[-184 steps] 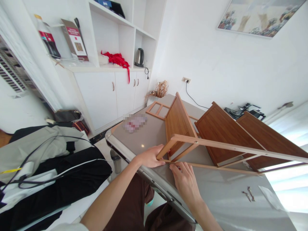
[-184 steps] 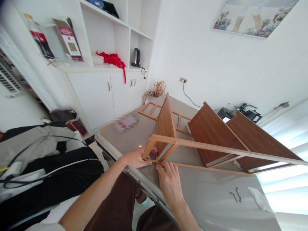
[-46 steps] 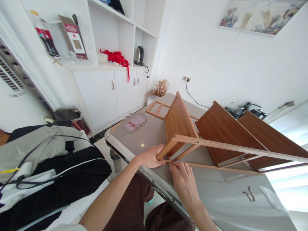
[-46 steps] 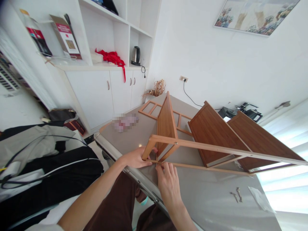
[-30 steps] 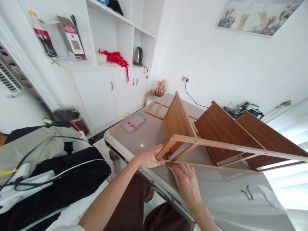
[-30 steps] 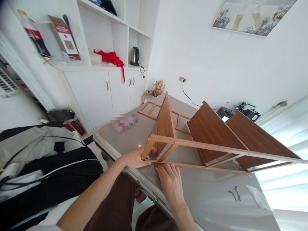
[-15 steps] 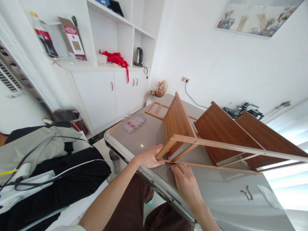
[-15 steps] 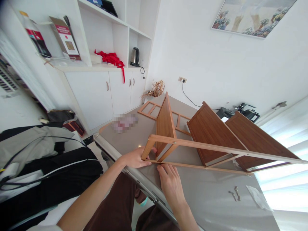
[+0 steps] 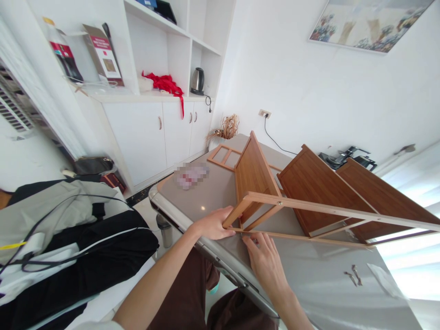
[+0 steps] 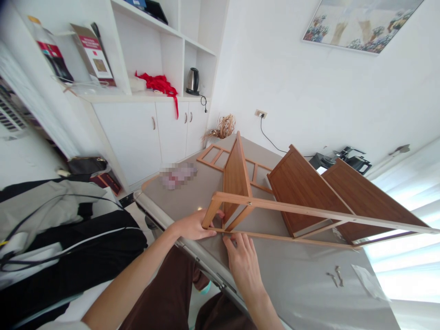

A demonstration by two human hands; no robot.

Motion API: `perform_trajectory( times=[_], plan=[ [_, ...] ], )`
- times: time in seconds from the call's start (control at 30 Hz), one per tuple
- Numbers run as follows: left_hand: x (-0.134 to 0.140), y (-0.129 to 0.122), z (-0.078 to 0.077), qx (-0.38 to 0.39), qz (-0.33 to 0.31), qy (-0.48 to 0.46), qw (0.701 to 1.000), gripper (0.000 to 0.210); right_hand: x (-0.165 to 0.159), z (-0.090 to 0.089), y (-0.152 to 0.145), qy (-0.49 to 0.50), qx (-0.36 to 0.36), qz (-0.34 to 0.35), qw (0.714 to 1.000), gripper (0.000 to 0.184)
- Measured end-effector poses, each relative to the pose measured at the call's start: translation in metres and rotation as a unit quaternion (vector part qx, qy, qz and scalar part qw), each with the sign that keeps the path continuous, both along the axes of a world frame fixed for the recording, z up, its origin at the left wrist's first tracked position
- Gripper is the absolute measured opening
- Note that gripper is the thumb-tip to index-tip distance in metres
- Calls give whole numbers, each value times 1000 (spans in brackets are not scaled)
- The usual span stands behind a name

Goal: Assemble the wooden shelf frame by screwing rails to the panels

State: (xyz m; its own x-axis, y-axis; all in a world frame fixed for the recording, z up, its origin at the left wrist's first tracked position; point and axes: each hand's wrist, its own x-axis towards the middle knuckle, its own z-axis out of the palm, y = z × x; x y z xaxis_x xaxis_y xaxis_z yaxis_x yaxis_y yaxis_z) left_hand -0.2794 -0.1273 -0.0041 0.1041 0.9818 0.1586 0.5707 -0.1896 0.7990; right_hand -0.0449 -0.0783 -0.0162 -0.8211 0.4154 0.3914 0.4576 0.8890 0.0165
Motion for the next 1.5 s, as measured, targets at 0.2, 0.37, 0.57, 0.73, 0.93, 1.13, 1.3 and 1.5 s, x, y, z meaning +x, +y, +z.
perform_trajectory(
  times=[0.2,0.37,0.57,0.73,0.93,1.13,1.3,1.5],
  plan=[
    [0,0,-1,3,1,2,1000,49,-1,0,-1,3,4,5,1000,24],
    [0,0,0,8,0,3,1000,48,-1,-1,0,8,8,7,1000,25],
    [0,-1,2,-3,3,3,1000,49,-2,0,-1,12,17,5,1000,23],
    [0,0,1,-4,1,2,1000,50,-6,3,-3,16,11,-1,1000,22],
    [0,-1,2,-6,1,-3,1000,50,-9,3,-5,6,7,-11,1000,22],
    [0,-1,3,-7,1,-5,1000,48,-10,2,-7,14,17,-23,1000,23],
    [0,-2,2,-5,4,-14,1000,52,-11,6,-8,31,-6,-28,999,18],
    [1,-2,3,-9,4,-11,1000,53,-9,4,-8,80,-58,-21,995,20]
  ],
)
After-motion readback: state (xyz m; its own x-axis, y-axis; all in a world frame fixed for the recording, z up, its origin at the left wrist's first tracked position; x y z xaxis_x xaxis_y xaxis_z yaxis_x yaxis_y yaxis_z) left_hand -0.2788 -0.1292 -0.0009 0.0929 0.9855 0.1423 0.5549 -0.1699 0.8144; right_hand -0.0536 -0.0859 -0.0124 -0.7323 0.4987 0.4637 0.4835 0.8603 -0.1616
